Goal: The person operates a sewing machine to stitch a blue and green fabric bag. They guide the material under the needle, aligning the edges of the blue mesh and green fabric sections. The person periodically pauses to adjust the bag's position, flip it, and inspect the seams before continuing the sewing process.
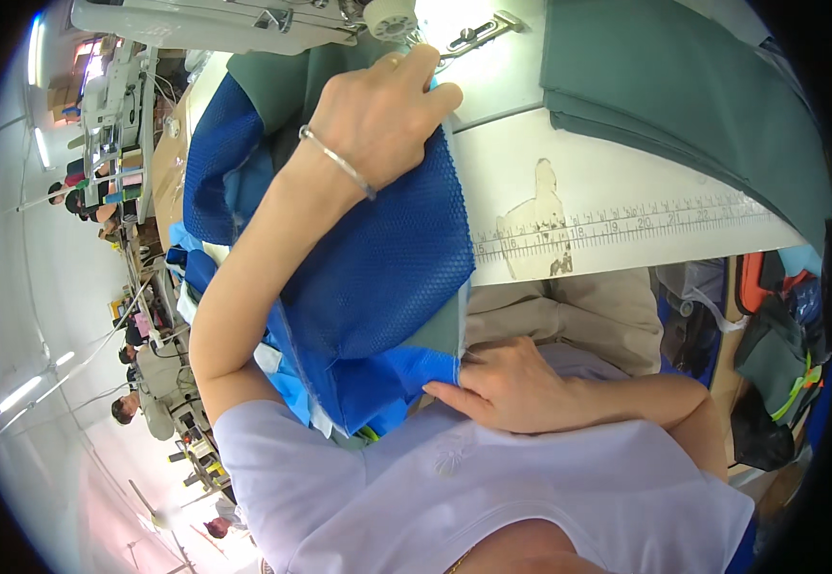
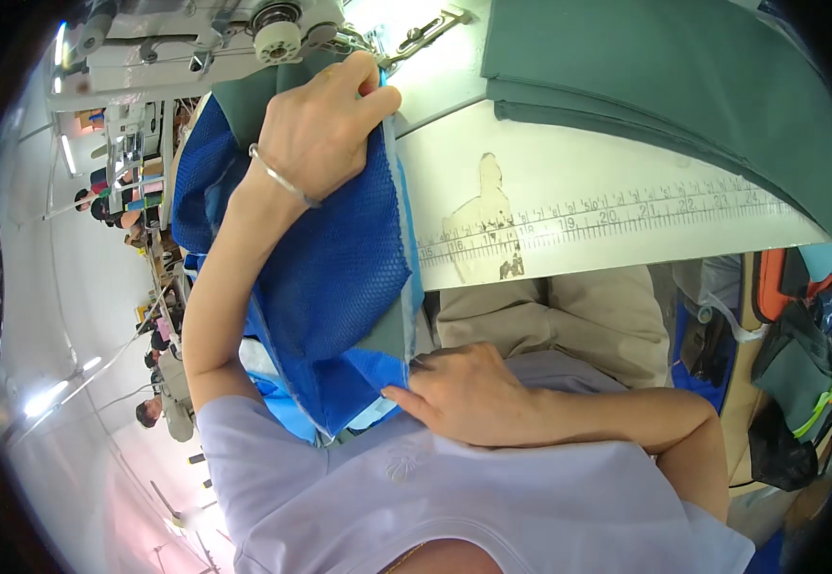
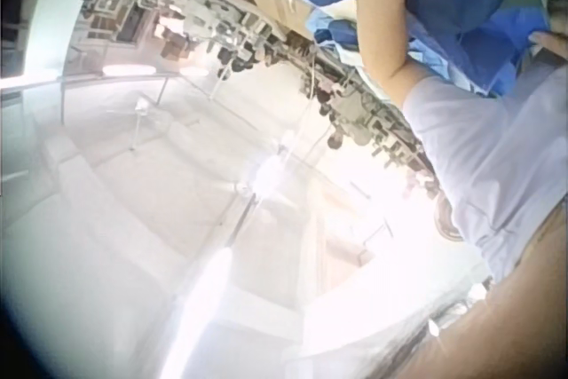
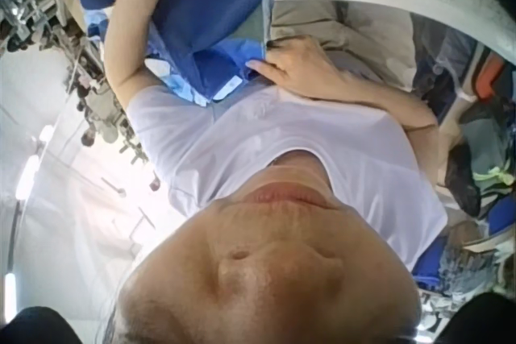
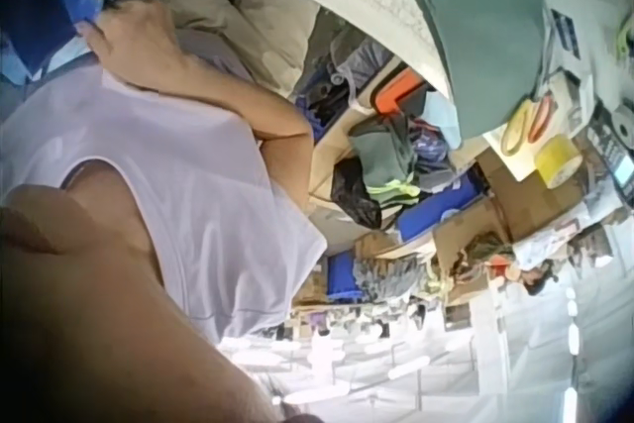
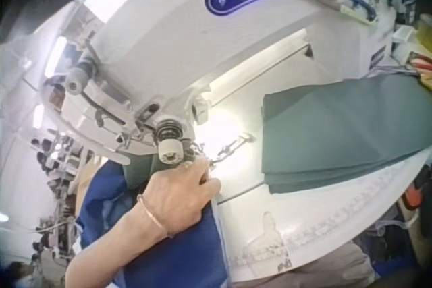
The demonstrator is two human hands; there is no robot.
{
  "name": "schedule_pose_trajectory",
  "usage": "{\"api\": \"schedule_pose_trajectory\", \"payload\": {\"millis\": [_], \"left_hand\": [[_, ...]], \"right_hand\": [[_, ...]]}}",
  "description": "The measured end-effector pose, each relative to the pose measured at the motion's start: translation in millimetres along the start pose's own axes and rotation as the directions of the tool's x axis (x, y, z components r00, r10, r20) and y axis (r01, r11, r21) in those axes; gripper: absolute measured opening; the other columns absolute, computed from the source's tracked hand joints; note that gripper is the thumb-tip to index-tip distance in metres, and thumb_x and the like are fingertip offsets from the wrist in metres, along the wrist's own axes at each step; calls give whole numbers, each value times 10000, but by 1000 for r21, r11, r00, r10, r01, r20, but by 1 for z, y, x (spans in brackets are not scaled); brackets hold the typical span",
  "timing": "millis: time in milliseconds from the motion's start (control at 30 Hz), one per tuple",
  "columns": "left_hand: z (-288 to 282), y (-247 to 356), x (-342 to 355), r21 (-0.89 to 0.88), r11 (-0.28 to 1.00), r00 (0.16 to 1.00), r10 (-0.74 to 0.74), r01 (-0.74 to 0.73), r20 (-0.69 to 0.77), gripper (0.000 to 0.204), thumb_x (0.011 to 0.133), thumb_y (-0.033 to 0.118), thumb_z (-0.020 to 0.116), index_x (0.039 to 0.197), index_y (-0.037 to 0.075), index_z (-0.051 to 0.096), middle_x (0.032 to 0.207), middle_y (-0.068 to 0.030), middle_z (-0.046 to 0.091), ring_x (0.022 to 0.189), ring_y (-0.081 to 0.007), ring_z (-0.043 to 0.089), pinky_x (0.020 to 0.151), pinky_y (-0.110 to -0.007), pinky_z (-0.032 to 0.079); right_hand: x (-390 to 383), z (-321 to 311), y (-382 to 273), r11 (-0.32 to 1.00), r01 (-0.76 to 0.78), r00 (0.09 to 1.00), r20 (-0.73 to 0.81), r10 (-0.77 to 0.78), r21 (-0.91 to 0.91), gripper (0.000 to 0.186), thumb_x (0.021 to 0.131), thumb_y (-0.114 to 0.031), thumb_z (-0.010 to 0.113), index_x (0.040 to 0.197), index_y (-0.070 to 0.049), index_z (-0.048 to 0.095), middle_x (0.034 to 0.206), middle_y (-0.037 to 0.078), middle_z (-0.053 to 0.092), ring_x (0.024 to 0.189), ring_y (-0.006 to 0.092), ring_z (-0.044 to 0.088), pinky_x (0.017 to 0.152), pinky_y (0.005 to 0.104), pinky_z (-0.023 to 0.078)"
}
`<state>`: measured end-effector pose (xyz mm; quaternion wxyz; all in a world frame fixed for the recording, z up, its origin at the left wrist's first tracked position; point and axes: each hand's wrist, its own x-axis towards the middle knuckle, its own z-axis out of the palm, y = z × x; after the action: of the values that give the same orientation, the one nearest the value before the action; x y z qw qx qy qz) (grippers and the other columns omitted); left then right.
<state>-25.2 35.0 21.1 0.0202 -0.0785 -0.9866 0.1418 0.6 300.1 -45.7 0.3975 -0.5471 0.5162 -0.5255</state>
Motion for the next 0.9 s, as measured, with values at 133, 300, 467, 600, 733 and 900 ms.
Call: {"api": "schedule_pose_trajectory", "payload": {"millis": [133,300,467,600,733,900], "left_hand": [[-2,16,-20,-139,981,987,-148,137,-70,342,772,-16,623,1085,113,669,1009,-69,623,864,-271,666,697,-389,559],[-11,36,-39,-157,968,979,-202,194,-36,457,842,60,651,1297,95,640,1178,-128,655,992,-319,658,811,-395,560],[-19,55,-39,-262,921,935,-330,288,-131,572,794,408,772,1217,41,654,1130,-128,663,921,-333,666,766,-395,563],[-23,61,-29,-294,841,881,-472,455,13,503,792,256,746,1222,9,663,1127,-141,688,923,-307,685,810,-367,553],[-27,38,-33,-468,689,822,-542,553,174,409,786,93,664,1189,29,690,1003,-101,706,761,-209,657,702,-295,521],[-21,47,-27,-408,717,812,-569,565,126,397,806,153,712,1187,45,704,981,-81,710,692,-163,615,661,-281,505]], "right_hand": [[-2,4,9,999,-21,1000,4,21,46,382,959,-321,649,726,-17,644,632,151,616,555,347,620,541,460,499],[-1,5,6,1000,19,1000,-24,-19,9,383,966,-307,640,718,-15,631,651,146,609,546,346,601,538,469,483],[-1,8,6,999,33,999,-16,-33,-20,362,963,-290,642,722,-20,629,650,127,610,546,332,604,517,452,478],[1,10,3,996,68,996,-49,-71,-49,258,945,-271,669,828,-42,659,657,106,618,556,302,614,509,423,486],[-3,9,8,995,66,997,-30,-68,-75,185,923,-243,702,981,-67,706,678,90,626,587,262,626,516,397,494],[0,19,1,989,114,992,-48,-119,-92,195,918,-227,699,939,-33,680,698,91,632,612,261,639,527,392,502]]}}
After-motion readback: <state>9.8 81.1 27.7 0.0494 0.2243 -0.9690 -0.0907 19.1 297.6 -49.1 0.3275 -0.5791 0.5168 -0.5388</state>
